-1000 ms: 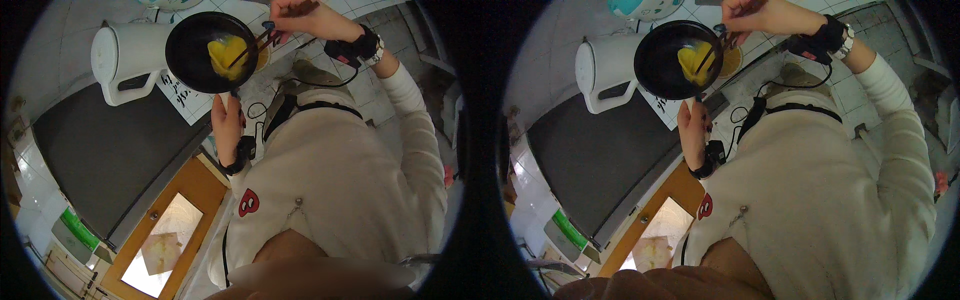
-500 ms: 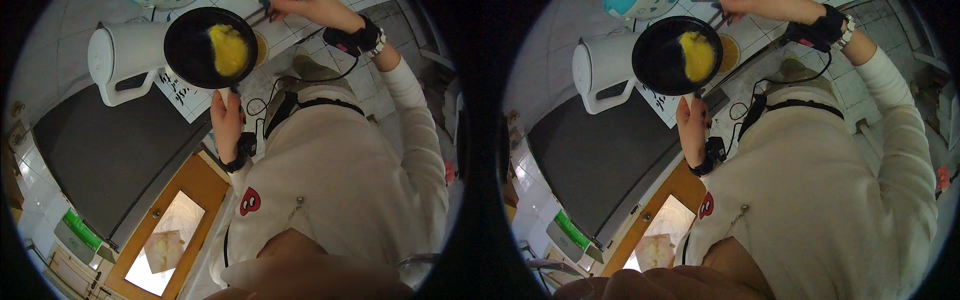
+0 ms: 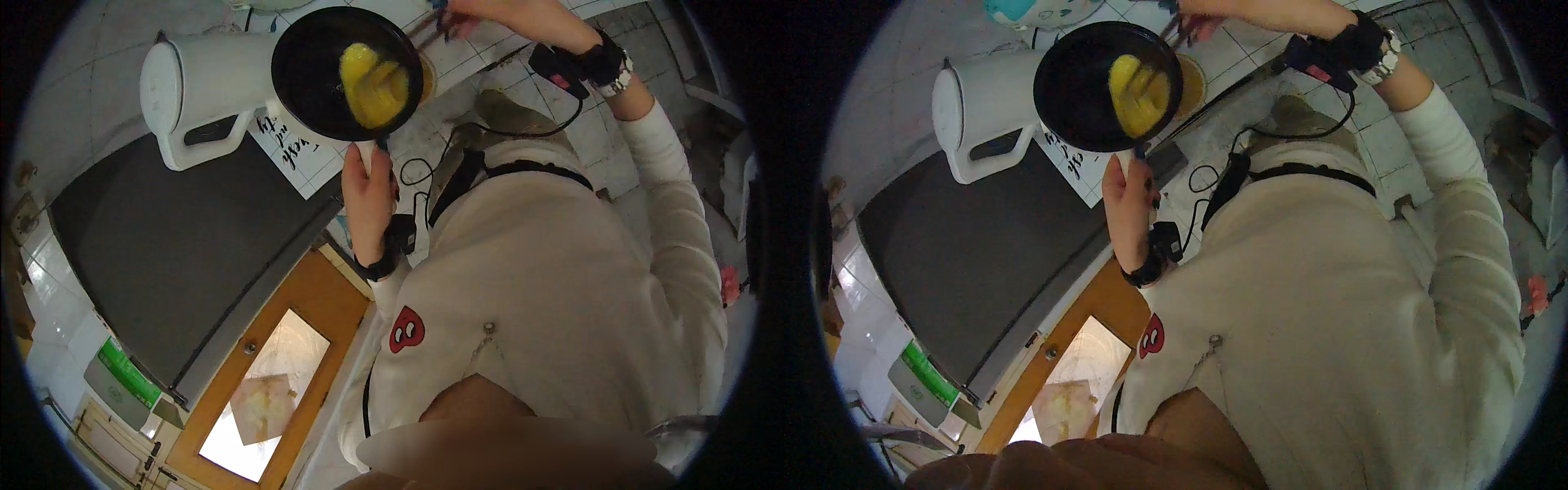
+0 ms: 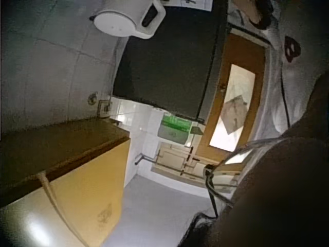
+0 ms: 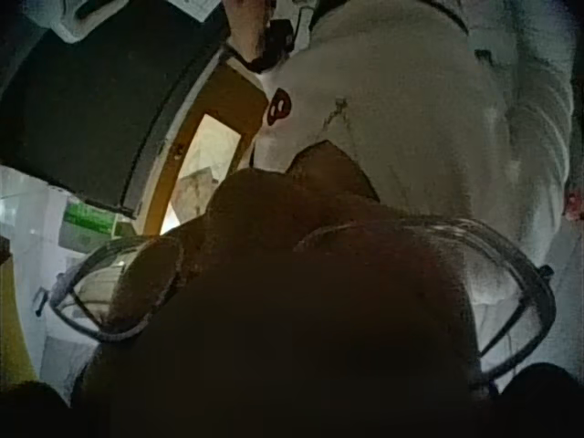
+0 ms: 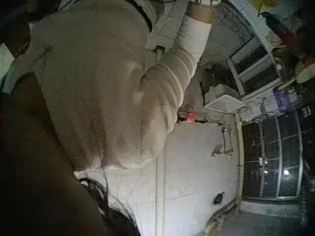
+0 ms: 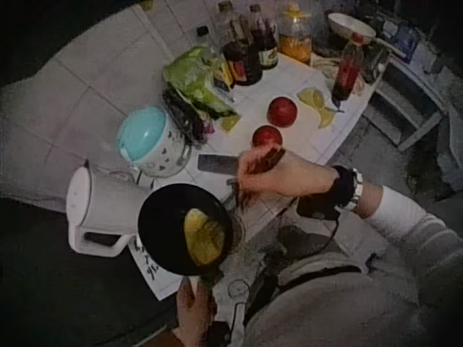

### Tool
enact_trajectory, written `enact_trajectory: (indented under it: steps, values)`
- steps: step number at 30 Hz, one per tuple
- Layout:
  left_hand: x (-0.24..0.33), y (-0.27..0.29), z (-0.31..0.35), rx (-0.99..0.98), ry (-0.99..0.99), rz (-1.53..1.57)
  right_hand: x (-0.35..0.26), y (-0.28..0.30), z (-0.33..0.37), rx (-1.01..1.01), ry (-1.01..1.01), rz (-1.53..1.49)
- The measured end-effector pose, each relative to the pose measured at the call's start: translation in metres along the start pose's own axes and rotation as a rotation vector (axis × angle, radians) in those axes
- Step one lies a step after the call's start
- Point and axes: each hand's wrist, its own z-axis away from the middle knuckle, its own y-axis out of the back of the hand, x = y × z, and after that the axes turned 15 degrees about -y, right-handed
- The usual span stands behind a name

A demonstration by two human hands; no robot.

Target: The person cooks scrambled eggs in a small frying pan using chopsticks, then sets the pan aside and slices two tomatoes into wedges on a cutting board using a knife.

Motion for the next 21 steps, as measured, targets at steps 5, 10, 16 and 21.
enact_trajectory:
  steps: [5, 10, 16, 21]
  values:
    - [0.0, 0.0, 0.0, -0.003, -0.021, -0.004, 0.0, 0.006, 0.004, -0.176, -0.066, -0.154]
    - [-0.005, 0.0, 0.001, 0.005, -0.052, 0.114, -0.018, -0.01, 0.021, 0.055, -0.105, -0.191]
    - [-0.011, -0.007, 0.006, 0.055, -0.048, 0.328, -0.061, -0.035, 0.031, 0.038, 0.09, -0.336]
    - [-0.015, -0.017, 0.015, 0.078, -0.085, 0.221, -0.06, -0.03, 0.032, 0.308, 0.029, 0.115]
